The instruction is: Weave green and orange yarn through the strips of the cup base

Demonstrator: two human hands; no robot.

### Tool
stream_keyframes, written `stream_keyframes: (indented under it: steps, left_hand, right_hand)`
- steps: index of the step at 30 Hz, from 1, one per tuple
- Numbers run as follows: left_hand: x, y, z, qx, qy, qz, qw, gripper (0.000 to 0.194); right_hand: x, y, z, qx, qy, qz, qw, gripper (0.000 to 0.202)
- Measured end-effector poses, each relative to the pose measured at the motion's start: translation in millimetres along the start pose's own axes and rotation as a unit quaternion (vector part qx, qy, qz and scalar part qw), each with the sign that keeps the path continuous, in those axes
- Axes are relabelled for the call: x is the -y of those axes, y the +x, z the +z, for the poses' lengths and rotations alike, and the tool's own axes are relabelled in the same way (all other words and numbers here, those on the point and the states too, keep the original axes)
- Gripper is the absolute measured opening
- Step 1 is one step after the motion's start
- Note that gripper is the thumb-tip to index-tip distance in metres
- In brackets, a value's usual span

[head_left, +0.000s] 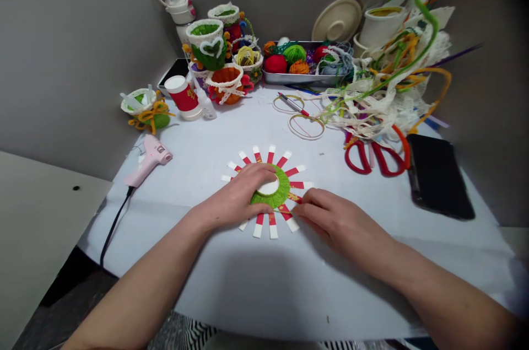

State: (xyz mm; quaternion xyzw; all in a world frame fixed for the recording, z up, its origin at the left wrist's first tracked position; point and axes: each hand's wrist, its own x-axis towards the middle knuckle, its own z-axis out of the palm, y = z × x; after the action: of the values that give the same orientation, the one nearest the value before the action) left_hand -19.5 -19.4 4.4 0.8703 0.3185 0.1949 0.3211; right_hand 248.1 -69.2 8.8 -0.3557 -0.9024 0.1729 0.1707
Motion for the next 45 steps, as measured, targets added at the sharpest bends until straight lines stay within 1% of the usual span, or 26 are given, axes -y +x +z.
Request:
stream_keyframes:
  steps: [4, 6, 10, 13, 15, 18, 20, 22, 25, 28, 30, 34, 38, 40, 42, 45]
  left_hand:
    - [1, -1, 0.4, 0.004, -0.002, -0.009, 1.0, 0.049]
    - [2, -1, 0.6, 0.002, -0.006, -0.008, 1.0, 0.05]
    - [3, -2, 0.8, -0.004, -0.013, -0.009, 1.0, 0.05]
    - [1, -1, -0.1, 0.0, -0.016, -0.012, 1.0, 0.049]
    - [0, -1, -1.0, 0.005, -0.015, -0.012, 1.0, 0.048]
    - [0, 0, -1.6, 0.013, -0.008, -0.012, 1.0, 0.049]
    - [0, 0, -1.4, 0.014, -0.005, -0.013, 1.0, 0.05]
    - [1, -1, -0.7, 0.011, -0.006, -0.015, 1.0, 0.05]
    - [2, -1, 0.6, 0.007, -0.014, -0.019, 1.0, 0.053]
    - [3, -2, 1.4, 0.006, -0.013, -0.024, 1.0, 0.054]
    - [3, -2, 1.5, 0.003, -0.014, -0.025, 1.0, 0.053]
    - [1, -1, 3.0, -0.009, -0.016, -0.024, 1.0, 0.047]
    - [-1, 0, 7.7, -0.063, 0.02, -0.065, 0.996, 0.047]
    - [-3, 0, 8.5, -0.079, 0.039, -0.082, 0.993, 0.048]
    - [-4, 0, 6.3, -0.08, 0.047, -0.07, 0.993, 0.047]
    - [-4, -1, -0.8, -0.071, 0.04, -0.012, 0.997, 0.047]
  right_hand:
    - [9, -4, -6, 0.011, -0.046, -0.037, 0.998, 0.03]
    - [14, -5, -5, 0.025, -0.051, -0.051, 0.997, 0.032]
    - [21, -5, -1, 0.068, -0.04, -0.054, 0.995, 0.037]
    - [19, -7, 2, 0.076, -0.052, -0.057, 0.994, 0.034]
    - [16, -9, 2, 0.065, -0.069, -0.046, 0.994, 0.031]
    - [7, -11, 0, 0.034, -0.085, -0.004, 0.996, 0.028]
    - [0, -9, -1, 0.012, -0.073, 0.026, 0.997, 0.025]
    - [-6, -3, -1, -0.009, -0.037, 0.046, 0.998, 0.023]
    - [-13, 7, 6, -0.043, 0.015, 0.075, 0.996, 0.022]
    - [-20, 14, 16, -0.085, 0.029, 0.125, 0.988, 0.021]
    - [-22, 16, 21, -0.098, 0.034, 0.142, 0.984, 0.02]
    - [-23, 16, 22, -0.09, 0.043, 0.147, 0.984, 0.018]
    - [-23, 16, 20, -0.079, 0.044, 0.148, 0.985, 0.016]
    - [-23, 16, 19, -0.077, 0.044, 0.147, 0.985, 0.016]
    - [-21, 17, 17, -0.077, 0.051, 0.135, 0.987, 0.016]
    - [-16, 16, 14, -0.084, 0.08, 0.083, 0.99, 0.015]
